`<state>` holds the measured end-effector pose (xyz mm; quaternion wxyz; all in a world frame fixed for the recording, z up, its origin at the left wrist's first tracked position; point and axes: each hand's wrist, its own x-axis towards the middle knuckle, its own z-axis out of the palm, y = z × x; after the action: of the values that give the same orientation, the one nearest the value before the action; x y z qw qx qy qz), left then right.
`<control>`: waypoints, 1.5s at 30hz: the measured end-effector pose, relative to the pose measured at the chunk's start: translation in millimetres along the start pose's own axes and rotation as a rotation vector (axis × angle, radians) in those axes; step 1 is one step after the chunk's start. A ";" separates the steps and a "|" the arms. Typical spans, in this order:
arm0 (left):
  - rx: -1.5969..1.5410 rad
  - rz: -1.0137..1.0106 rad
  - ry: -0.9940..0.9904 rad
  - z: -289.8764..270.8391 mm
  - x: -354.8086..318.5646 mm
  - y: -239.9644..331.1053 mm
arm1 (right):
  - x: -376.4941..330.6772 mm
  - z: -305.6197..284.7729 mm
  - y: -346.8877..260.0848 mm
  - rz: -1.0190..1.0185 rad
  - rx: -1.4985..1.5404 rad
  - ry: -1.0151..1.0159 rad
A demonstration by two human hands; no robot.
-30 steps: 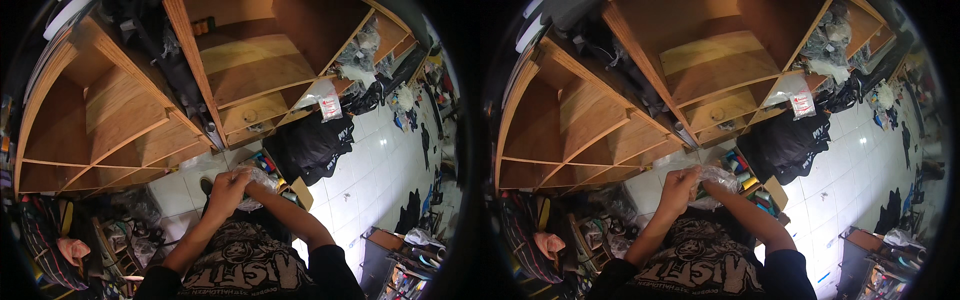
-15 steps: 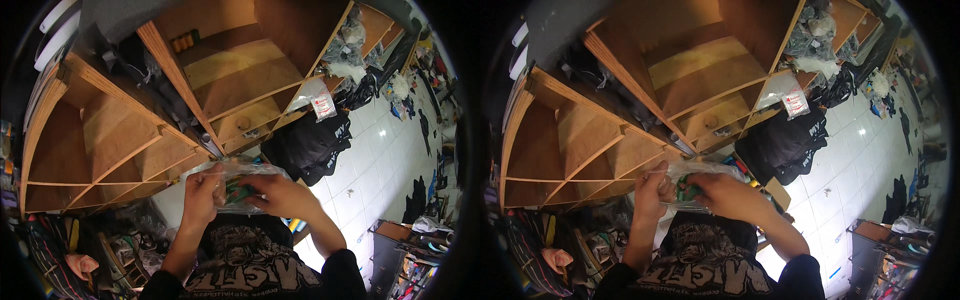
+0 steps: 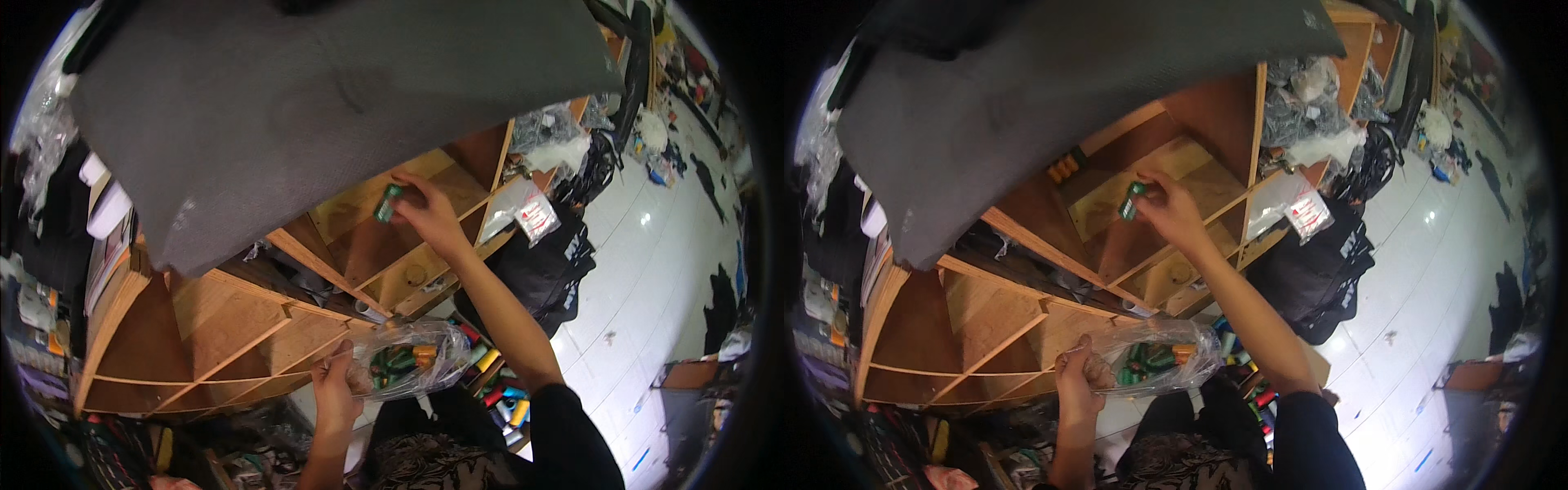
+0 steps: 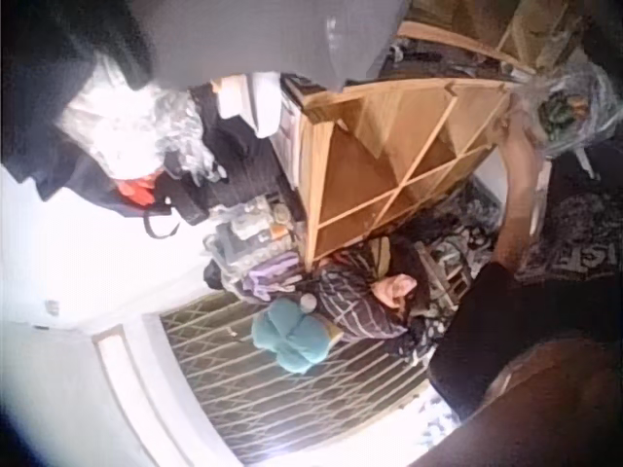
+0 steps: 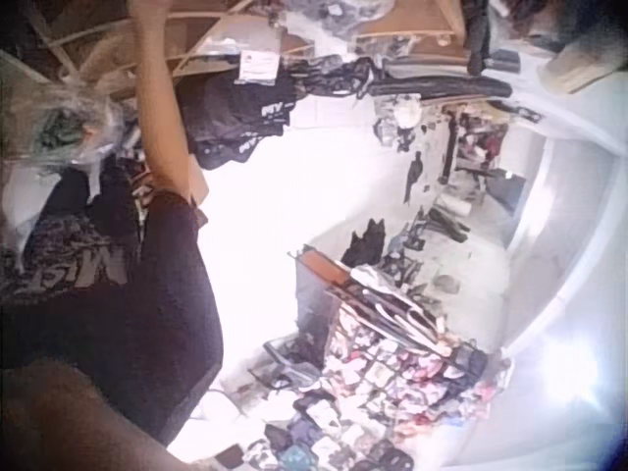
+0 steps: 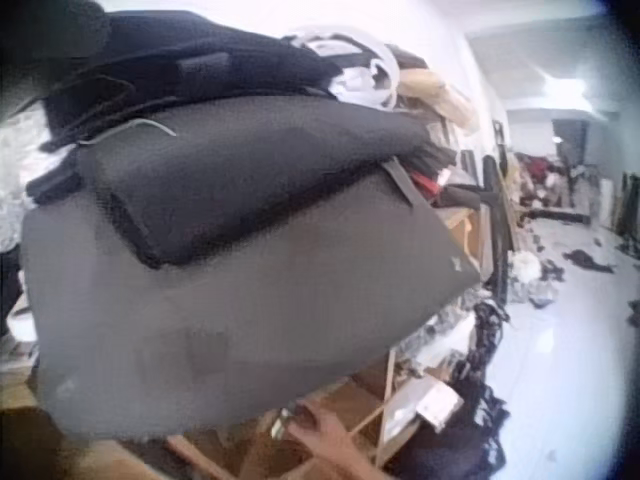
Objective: The person organizes thread spools by removing them one at a time from a plastic bag and placing them into a wooden shelving unit.
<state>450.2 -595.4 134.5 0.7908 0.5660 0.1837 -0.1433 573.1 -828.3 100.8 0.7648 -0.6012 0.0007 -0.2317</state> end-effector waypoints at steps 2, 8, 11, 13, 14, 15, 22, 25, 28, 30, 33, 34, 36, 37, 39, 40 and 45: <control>0.001 0.021 0.019 -10.2 5.4 -7.6 | 34.1 13.1 31.1 -0.055 -0.241 0.086; -0.013 -0.082 0.011 -21.4 -4.4 0.7 | 107.0 58.0 90.9 -0.273 -0.555 0.283; 0.069 -0.067 0.032 -21.9 -4.3 -0.5 | 124.9 65.1 101.2 -0.168 -0.712 0.290; 0.046 -0.082 0.053 -28.3 -1.9 -1.7 | 129.4 76.7 103.6 -0.073 -0.648 0.256; 0.075 -0.088 0.138 -28.7 -2.9 -1.3 | 131.1 83.3 105.2 -0.025 -0.615 0.236; 0.085 -0.080 0.143 -27.7 -2.6 -1.3 | 138.5 84.0 112.5 -0.067 -0.601 0.275; 0.002 -0.058 0.205 -42.8 -2.9 3.5 | 178.1 98.2 152.1 -0.158 -0.603 0.373; -0.029 -0.056 0.224 -54.3 -0.1 3.6 | 177.5 105.8 164.9 -0.167 -0.551 0.368; 0.002 -0.035 0.309 -49.2 1.2 6.3 | 185.8 101.0 176.1 -0.214 -0.555 0.414; 0.027 -0.024 0.331 -50.5 2.5 7.2 | 187.0 101.4 179.0 -0.193 -0.544 0.399; 0.025 -0.013 0.275 -63.1 5.5 6.2 | 182.3 104.2 170.9 -0.126 -0.482 0.320; 0.018 -0.004 0.255 -65.9 5.9 5.6 | 181.6 106.0 169.1 -0.127 -0.474 0.320; 0.024 -0.006 0.225 -65.0 6.5 4.7 | 185.3 96.2 171.2 -0.157 -0.507 0.346; 0.036 -0.013 0.227 -62.5 6.6 4.3 | 188.7 90.8 174.1 -0.180 -0.541 0.362; 0.087 -0.008 0.224 -60.6 6.5 4.6 | 193.5 88.0 177.1 -0.189 -0.549 0.397; 0.124 -0.001 0.214 -59.6 5.7 4.0 | 195.9 86.2 177.4 -0.176 -0.530 0.417; 0.098 -0.058 0.137 -66.5 2.4 0.8 | 173.2 87.9 161.1 -0.053 -0.481 0.405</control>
<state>444.2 -532.2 114.6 0.7434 0.6067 0.2466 -0.1358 809.3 -781.6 25.1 0.5785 -0.7064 0.1919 -0.3599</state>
